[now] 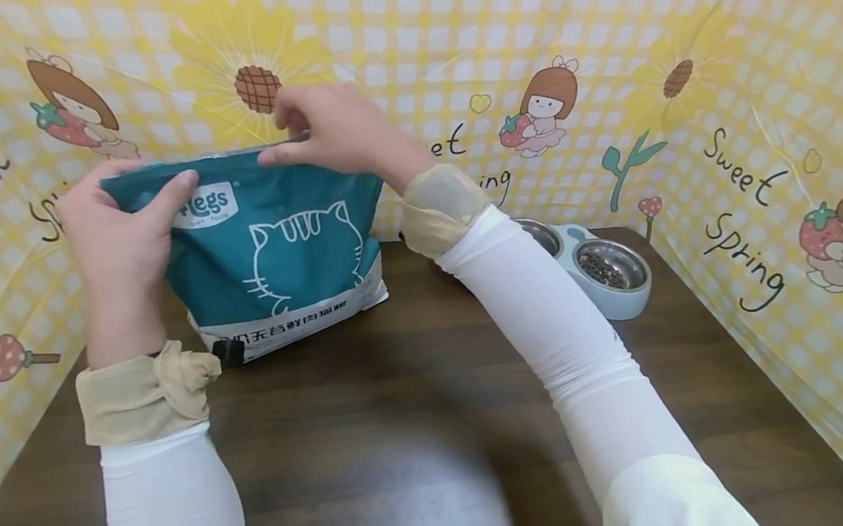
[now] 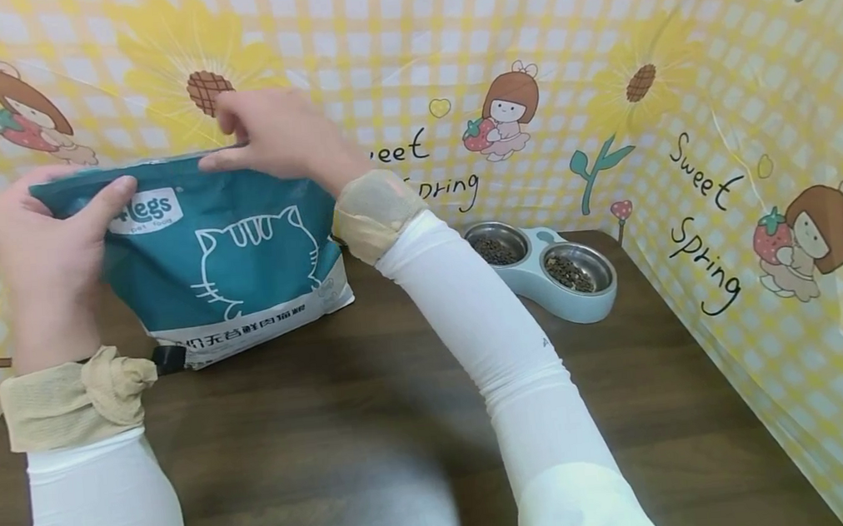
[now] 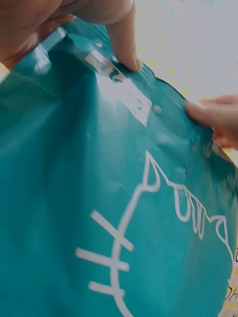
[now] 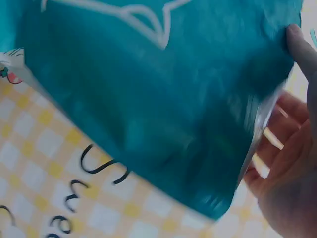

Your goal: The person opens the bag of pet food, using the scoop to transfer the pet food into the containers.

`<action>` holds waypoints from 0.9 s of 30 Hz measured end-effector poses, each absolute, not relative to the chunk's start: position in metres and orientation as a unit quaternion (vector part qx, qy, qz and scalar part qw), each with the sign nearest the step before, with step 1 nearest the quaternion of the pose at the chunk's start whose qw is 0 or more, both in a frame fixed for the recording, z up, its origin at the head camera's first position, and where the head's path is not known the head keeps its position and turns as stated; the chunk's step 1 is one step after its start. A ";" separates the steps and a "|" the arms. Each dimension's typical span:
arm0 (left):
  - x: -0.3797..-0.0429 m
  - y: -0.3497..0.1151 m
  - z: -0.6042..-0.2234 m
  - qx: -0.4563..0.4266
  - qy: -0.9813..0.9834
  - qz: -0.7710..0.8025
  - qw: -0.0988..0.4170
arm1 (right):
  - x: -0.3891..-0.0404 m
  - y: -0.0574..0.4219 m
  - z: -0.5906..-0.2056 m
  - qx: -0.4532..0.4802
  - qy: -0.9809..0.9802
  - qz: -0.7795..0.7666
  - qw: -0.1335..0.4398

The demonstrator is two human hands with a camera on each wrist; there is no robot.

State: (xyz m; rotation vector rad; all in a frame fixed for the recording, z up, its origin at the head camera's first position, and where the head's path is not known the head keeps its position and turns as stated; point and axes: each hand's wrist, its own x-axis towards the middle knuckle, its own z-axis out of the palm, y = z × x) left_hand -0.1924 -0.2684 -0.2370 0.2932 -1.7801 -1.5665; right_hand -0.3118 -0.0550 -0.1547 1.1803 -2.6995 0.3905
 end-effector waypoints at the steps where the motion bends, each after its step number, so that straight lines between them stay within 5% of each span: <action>1: -0.191 -0.270 -0.237 0.120 -0.702 -0.605 0.356 | -0.315 -0.048 -0.156 0.385 -0.905 0.162 0.076; 7: -0.185 -0.285 -0.236 0.160 -0.810 -0.510 0.241 | -0.335 0.000 -0.180 0.325 -0.872 0.365 -0.017; 13: -0.180 -0.295 -0.240 0.151 -0.885 -0.412 0.159 | -0.333 0.031 -0.246 0.251 -0.817 0.505 -0.123; 19: -0.183 -0.291 -0.244 0.135 -0.889 -0.403 0.172 | -0.324 0.026 -0.302 0.273 -0.835 0.440 -0.187; 27: -0.193 -0.283 -0.242 0.176 -0.814 -0.513 0.210 | -0.307 -0.012 -0.314 0.254 -0.867 0.415 -0.106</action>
